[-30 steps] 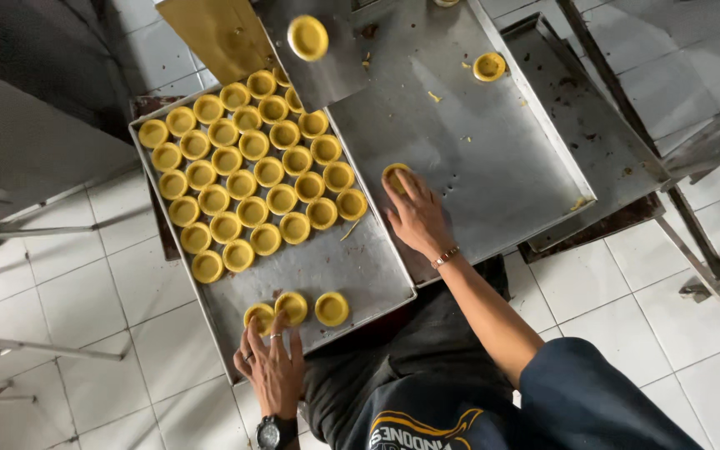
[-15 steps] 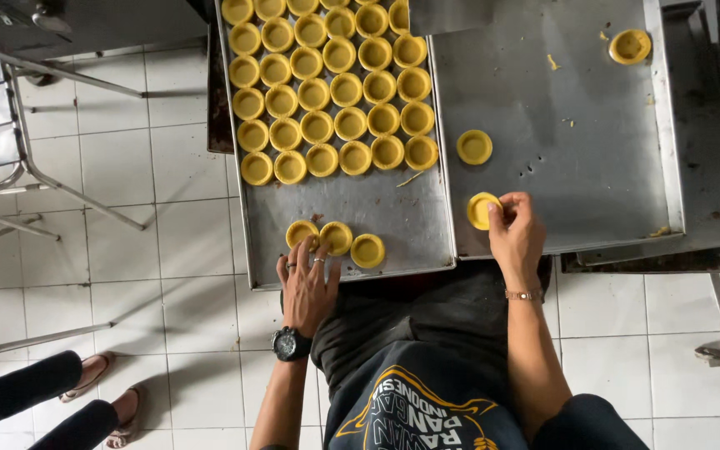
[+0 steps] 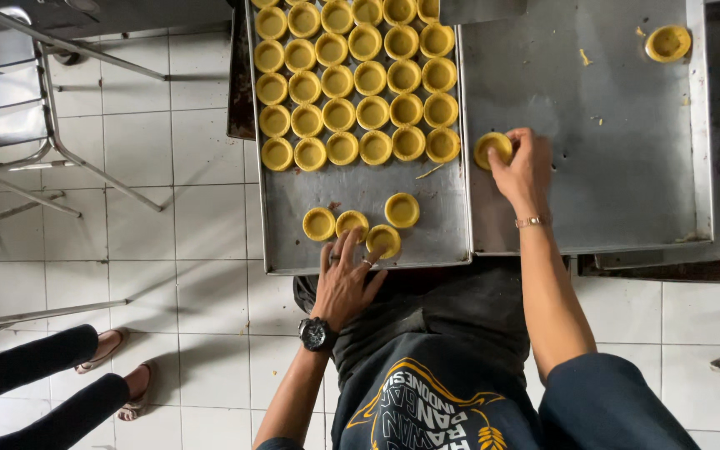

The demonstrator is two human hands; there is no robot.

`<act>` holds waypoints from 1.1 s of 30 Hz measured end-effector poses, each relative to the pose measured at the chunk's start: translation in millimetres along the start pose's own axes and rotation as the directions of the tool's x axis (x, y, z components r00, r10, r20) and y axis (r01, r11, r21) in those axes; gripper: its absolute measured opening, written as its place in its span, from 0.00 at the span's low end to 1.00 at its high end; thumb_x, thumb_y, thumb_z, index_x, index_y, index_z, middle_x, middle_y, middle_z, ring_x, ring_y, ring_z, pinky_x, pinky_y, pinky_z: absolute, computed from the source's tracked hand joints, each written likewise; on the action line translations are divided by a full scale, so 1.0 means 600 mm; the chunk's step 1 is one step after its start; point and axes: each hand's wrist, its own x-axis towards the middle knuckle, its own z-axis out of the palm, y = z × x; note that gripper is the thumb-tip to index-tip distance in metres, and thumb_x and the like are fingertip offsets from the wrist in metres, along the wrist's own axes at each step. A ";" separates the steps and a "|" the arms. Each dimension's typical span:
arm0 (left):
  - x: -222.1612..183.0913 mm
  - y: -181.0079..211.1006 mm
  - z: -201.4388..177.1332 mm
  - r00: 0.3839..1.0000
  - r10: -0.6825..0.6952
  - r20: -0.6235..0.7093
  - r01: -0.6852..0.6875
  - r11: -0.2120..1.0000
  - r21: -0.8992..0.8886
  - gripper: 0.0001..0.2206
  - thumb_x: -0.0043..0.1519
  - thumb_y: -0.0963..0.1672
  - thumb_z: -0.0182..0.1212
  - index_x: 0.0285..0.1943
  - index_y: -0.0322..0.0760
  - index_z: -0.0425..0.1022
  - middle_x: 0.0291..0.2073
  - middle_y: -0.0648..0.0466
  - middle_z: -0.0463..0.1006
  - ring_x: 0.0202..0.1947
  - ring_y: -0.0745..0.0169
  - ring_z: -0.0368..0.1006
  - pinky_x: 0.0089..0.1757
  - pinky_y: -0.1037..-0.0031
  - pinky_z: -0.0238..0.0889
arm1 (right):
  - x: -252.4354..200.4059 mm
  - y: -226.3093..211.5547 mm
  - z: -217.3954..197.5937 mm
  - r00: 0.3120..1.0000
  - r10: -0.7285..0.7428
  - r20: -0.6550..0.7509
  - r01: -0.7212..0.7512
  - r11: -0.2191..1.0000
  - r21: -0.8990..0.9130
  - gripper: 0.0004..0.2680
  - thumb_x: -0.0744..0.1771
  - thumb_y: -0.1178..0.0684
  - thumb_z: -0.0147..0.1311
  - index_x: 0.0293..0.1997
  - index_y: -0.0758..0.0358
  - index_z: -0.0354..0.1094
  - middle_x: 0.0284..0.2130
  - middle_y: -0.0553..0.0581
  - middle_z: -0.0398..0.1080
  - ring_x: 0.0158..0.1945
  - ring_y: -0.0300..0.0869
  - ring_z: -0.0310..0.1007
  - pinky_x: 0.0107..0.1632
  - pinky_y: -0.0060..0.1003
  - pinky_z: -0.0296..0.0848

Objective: The person arranges yellow pastry shells onto metal trays by hand, taking them from a large tray and a machine output and placing them in rows on separate trays.

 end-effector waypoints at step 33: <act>0.108 -0.042 0.058 0.992 -0.127 -0.004 0.127 0.988 0.094 0.28 0.64 0.58 0.61 0.75 0.63 0.69 0.60 0.47 0.64 0.62 0.43 0.65 0.58 0.54 0.52 | -0.163 -0.215 0.006 0.939 -0.323 0.116 0.341 0.919 -0.197 0.24 0.73 0.30 0.47 0.72 0.56 0.66 0.68 0.74 0.60 0.74 0.62 0.59 0.59 0.63 0.56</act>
